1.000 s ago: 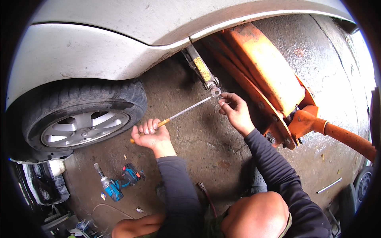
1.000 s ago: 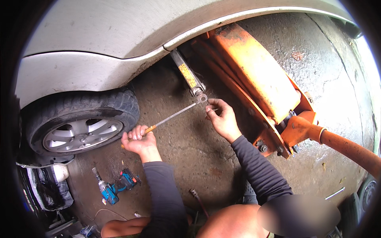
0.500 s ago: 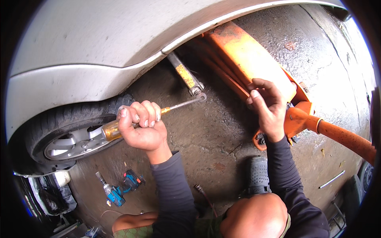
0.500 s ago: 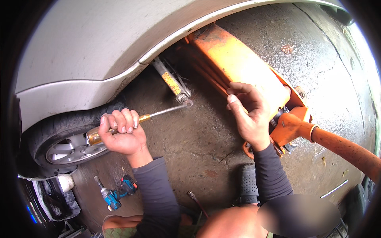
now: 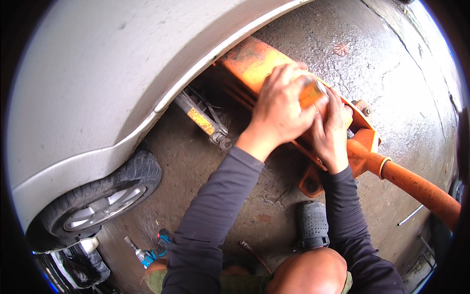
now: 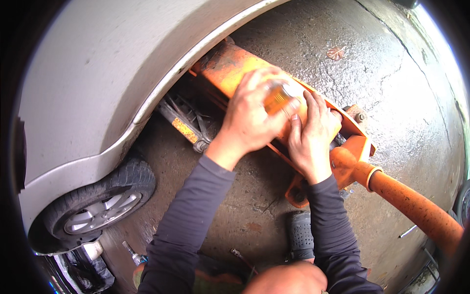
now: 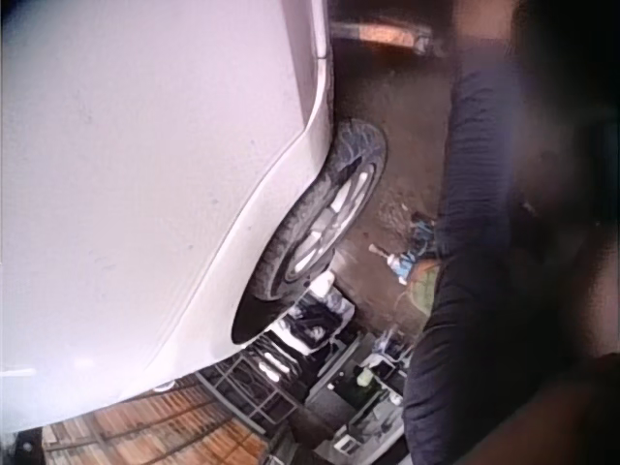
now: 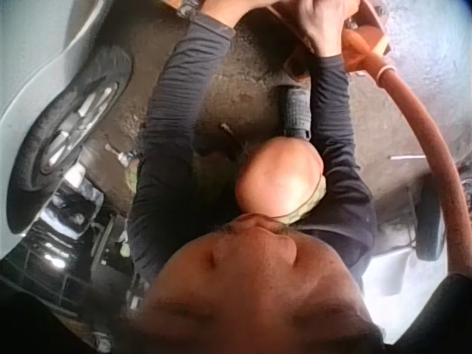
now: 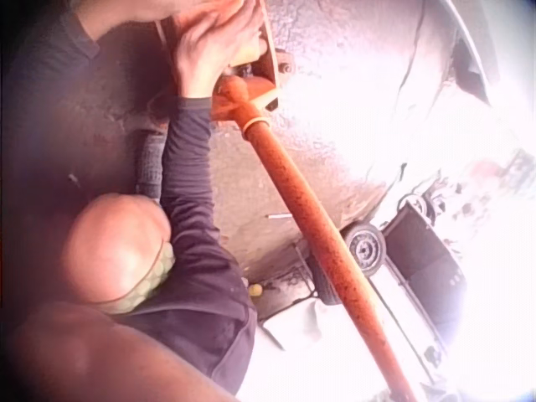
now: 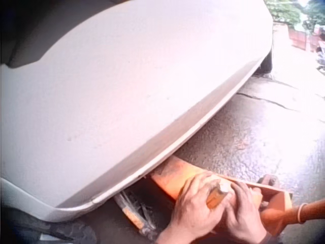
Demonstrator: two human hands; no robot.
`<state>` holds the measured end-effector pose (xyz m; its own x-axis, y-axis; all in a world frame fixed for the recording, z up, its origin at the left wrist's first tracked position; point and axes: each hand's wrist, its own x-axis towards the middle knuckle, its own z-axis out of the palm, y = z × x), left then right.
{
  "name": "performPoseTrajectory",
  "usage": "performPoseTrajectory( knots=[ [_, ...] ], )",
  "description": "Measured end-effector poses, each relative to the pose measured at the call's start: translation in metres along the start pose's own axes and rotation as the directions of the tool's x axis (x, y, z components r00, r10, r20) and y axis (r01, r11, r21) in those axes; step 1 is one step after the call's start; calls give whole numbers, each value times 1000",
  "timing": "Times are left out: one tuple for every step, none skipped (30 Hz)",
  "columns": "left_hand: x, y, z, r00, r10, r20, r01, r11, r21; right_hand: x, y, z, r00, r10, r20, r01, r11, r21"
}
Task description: The person uses a hydraulic jack to lift a white car, then uses a cordless impact wrench to remove the lug nuts from the front left wheel. They remove the wheel and place it on the ground.
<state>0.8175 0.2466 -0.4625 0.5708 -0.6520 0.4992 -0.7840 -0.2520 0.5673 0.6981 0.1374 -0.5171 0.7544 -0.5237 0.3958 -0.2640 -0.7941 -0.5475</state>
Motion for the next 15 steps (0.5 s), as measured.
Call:
performPoseTrajectory(
  knots=[
    [6,-8,8,998,34,-50,-29,994,103,2,-1,-4,1000,16,17,-16,1000,5],
    [9,-16,10,996,22,-91,-9,990,140,3,-2,-8,994,101,48,-104,993,57],
    [9,-22,17,999,-39,-23,41,995,90,3,1,-9,995,97,25,-99,992,73],
    [6,-23,30,1000,-15,15,12,989,150,0,6,-8,995,96,9,-96,992,81],
    [9,-21,33,999,16,48,-27,970,242,5,3,-4,997,80,-18,-77,990,122],
    [8,-20,38,998,2,64,-19,963,270,2,3,-2,990,129,-49,-119,980,158],
    [5,-19,43,996,-13,84,-11,959,282,0,2,-1,990,126,-62,-114,980,161],
    [5,-22,44,995,-3,104,-25,962,272,3,1,-3,991,128,-43,-118,975,189],
    [2,-24,49,999,15,44,-26,967,255,4,0,-4,992,127,-21,-120,969,218],
    [4,-21,47,998,2,64,-19,963,270,4,-2,-5,994,101,-35,-93,978,185],
    [6,-17,42,996,-15,83,-10,957,289,4,-4,-4,995,63,-74,-53,989,135],
    [7,-15,39,999,23,41,-34,957,288,4,-7,-3,995,68,-68,-58,988,140],
    [14,2,32,993,-64,96,30,948,317,5,-2,-2,995,70,-69,-60,989,133],
    [18,20,25,997,-61,46,48,971,235,3,6,3,994,51,-93,-35,986,162],
    [17,36,17,997,-73,4,72,987,144,2,0,3,991,120,-53,-106,971,215]
  ],
)
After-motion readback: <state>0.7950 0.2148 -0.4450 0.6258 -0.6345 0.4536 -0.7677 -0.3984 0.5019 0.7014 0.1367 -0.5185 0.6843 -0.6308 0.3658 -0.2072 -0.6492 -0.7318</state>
